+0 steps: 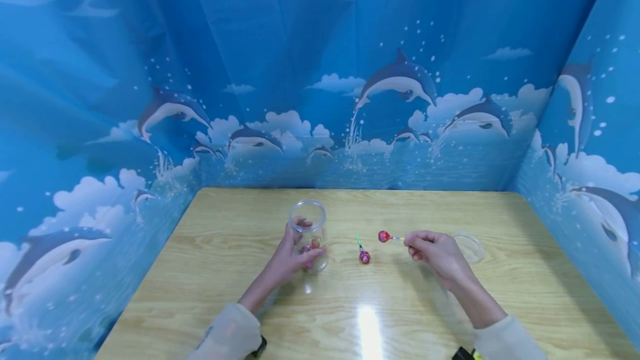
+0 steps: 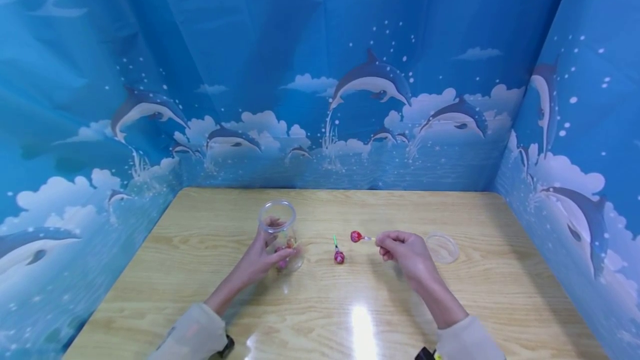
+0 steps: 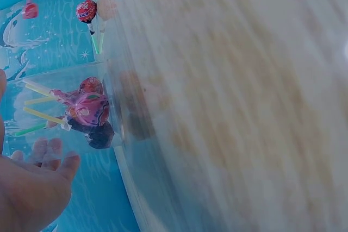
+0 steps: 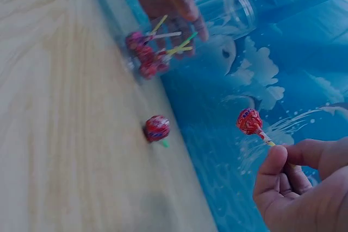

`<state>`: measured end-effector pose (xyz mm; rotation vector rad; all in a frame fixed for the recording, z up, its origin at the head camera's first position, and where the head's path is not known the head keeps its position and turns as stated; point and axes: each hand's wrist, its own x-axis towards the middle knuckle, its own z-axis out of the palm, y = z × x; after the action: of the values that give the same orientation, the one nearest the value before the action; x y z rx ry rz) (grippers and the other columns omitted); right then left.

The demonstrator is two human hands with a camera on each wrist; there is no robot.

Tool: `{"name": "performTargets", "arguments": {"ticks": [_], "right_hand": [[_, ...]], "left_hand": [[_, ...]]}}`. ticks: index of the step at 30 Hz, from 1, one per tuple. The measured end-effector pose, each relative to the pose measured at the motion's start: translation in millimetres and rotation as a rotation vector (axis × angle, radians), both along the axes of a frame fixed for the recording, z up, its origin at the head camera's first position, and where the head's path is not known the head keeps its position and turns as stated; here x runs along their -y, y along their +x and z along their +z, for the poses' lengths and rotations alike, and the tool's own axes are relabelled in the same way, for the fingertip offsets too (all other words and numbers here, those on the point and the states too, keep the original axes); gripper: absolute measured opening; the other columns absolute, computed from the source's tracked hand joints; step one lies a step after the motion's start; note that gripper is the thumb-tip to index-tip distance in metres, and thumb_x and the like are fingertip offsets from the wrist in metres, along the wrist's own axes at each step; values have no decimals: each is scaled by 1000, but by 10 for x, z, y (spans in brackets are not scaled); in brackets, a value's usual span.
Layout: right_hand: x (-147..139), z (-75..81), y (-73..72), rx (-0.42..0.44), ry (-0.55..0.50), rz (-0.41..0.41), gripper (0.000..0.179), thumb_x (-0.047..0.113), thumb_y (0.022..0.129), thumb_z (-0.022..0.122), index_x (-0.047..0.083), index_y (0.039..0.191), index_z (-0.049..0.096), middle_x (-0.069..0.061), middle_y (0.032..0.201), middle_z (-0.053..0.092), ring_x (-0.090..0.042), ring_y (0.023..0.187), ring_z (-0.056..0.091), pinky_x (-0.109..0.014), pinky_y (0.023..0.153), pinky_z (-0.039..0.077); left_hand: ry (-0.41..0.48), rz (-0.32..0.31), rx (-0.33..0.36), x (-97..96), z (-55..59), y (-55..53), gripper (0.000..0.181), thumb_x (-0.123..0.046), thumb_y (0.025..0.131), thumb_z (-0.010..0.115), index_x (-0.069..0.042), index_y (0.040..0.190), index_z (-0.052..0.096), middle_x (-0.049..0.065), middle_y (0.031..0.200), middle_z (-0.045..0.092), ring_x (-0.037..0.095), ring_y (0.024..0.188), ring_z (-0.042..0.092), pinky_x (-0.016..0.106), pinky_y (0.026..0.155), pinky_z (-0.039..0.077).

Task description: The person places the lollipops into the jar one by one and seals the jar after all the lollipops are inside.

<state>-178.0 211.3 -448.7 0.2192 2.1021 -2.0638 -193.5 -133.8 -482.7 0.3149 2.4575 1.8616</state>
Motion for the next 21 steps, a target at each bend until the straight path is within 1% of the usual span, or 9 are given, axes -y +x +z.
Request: {"name": "performTargets", "arguments": {"ticks": [1,3,5,7,11,14,17,18,21], "right_hand": [[0,34,-1,-4,-21,3,25,12,102,68,-9,113,69,-5,88,69,-10,73,62,-24,69,59],[9,102,-4,-17,-57,6,23,14,102,68,-7,112,70,-4,88,70,-11,74,63,-24,69,59],[28,169,-7,-36,-79,9,24,15,102,68,-6,111,70,-4,88,70,-10,74,63,-24,70,59],[59,236,-10,-57,-99,13,24,16,102,69,-6,112,70,-3,90,71,-10,75,63,-24,69,58],[142,366,-20,-89,-126,34,27,18,101,69,-6,113,69,-5,94,71,-10,77,63,-23,70,58],[219,454,-35,-105,-162,51,27,18,101,70,-6,113,69,-7,97,71,-11,79,63,-22,70,57],[297,533,-56,-118,-203,73,23,18,100,71,-2,110,71,-8,98,70,-11,79,62,-21,69,57],[325,557,-62,-121,-222,81,22,18,100,71,-2,110,71,-8,97,70,-11,79,62,-21,69,57],[412,617,-84,-134,-274,105,21,17,100,71,-2,109,72,-7,95,70,-11,78,61,-21,68,56]], "left_hand": [[-2,-1,-1,-1,2,1,78,-13,86,85,-9,144,34,15,148,48,31,92,67,26,60,59],[-12,2,-4,-3,6,1,77,-13,86,85,-10,143,35,15,148,48,38,107,65,27,62,60],[-20,4,-4,-3,9,2,76,-14,86,85,-10,143,35,15,148,48,43,120,59,28,65,61],[-24,8,0,-2,10,0,76,-15,86,85,-11,143,35,14,148,48,46,129,53,29,67,61],[-31,8,4,-2,13,-8,76,-17,87,85,-10,143,35,13,148,48,48,133,50,30,72,61],[-21,-2,11,-1,18,-4,76,-16,87,85,-8,144,34,14,149,47,50,124,56,32,69,62],[-17,-7,11,1,25,3,76,-15,87,84,-9,144,34,15,149,46,48,124,56,37,69,63],[-16,-7,7,3,26,5,76,-14,87,84,-9,144,34,15,149,46,48,124,56,39,72,63],[-33,-4,-16,9,23,7,76,-14,86,85,-8,144,35,15,147,48,47,136,48,44,85,61]]}}
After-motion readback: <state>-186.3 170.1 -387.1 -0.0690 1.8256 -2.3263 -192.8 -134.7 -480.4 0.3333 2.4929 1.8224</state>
